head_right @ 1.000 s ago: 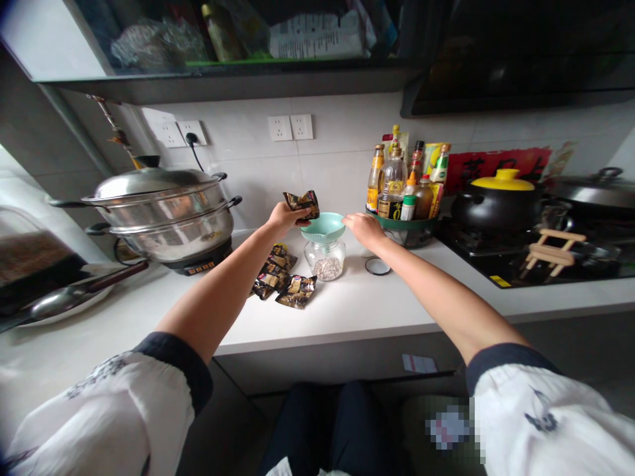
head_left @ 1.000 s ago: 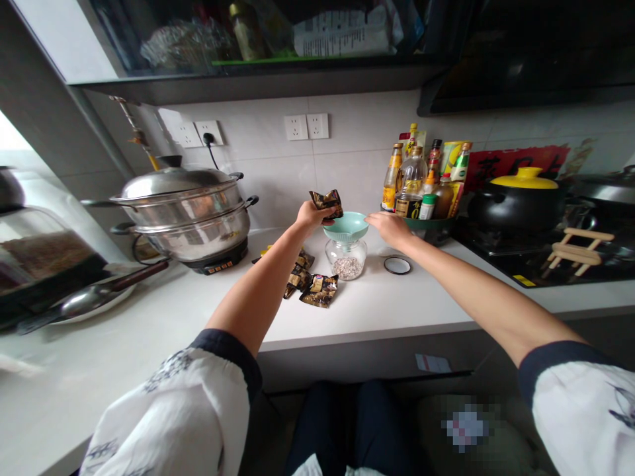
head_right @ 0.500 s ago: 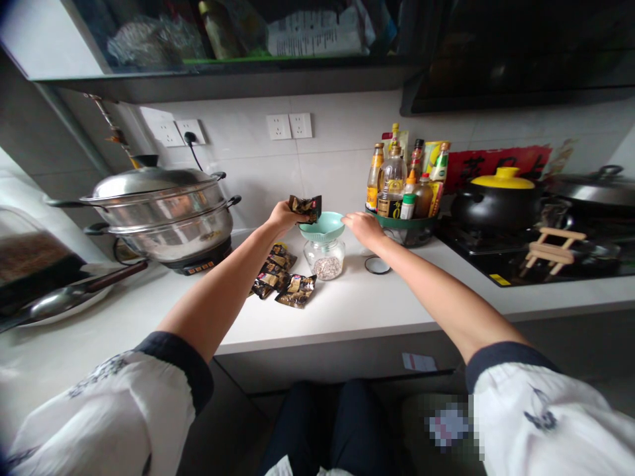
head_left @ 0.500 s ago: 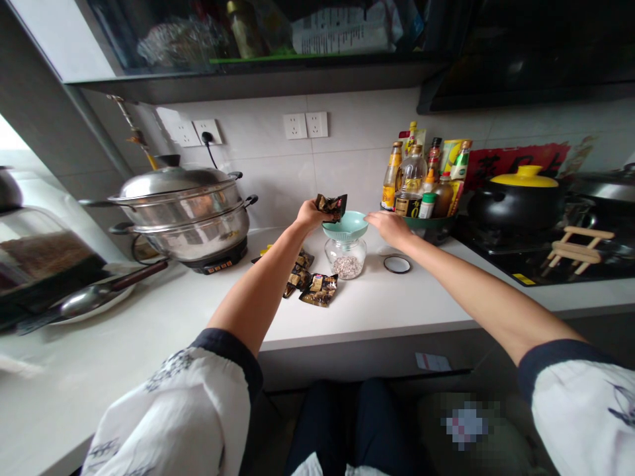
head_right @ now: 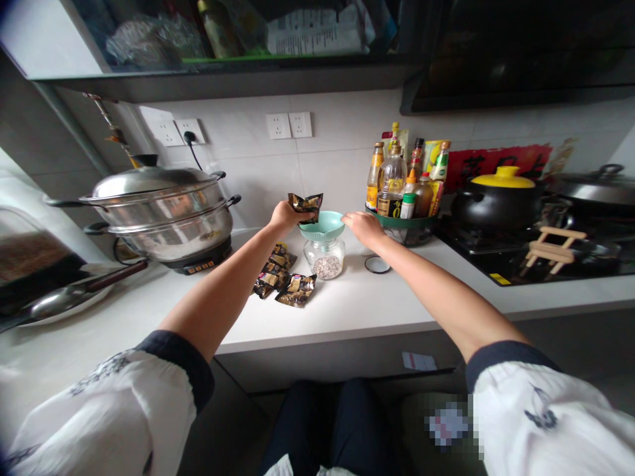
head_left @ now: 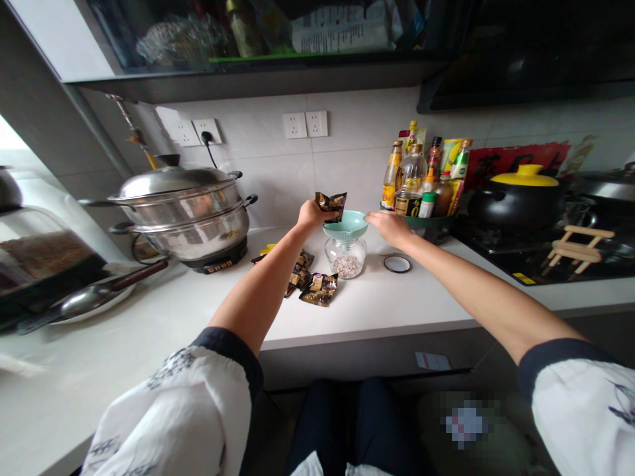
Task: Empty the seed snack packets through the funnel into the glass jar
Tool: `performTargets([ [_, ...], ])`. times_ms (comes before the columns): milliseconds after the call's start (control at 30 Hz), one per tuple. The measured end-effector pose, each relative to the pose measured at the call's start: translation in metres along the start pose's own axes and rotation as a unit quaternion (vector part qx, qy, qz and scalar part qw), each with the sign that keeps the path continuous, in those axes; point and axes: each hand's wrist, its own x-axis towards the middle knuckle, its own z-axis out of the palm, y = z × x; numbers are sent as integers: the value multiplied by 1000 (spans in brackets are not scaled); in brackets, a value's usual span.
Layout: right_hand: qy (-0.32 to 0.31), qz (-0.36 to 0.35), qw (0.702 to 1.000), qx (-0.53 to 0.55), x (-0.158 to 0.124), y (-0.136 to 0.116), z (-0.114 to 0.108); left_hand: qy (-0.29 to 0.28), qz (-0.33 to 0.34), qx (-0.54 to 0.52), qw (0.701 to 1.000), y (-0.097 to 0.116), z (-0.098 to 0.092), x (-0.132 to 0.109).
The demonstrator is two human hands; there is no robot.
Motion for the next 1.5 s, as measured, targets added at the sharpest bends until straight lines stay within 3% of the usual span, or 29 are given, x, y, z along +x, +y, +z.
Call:
performTargets([
  [233,-1,1,1000,-1,0,-1,-1,-17,10,26,999,0,1,-1],
  [433,1,3,1000,-3,1,0,0,-29,-6,-43,999,0,1,0],
  [633,7,-4,1000,-10,1,1,2,-51,1,-13,999,-1,0,1],
  [1100,2,1,1000,-2,1,1,2,-15,24,47,998,-5,2,-2],
  [1267,0,0,1000,-7,1,0,0,-46,16,10,999,-6,2,-3],
  [1500,3,-8,1000,-7,1,0,-2,-49,-18,-86,995,-9,6,-5],
])
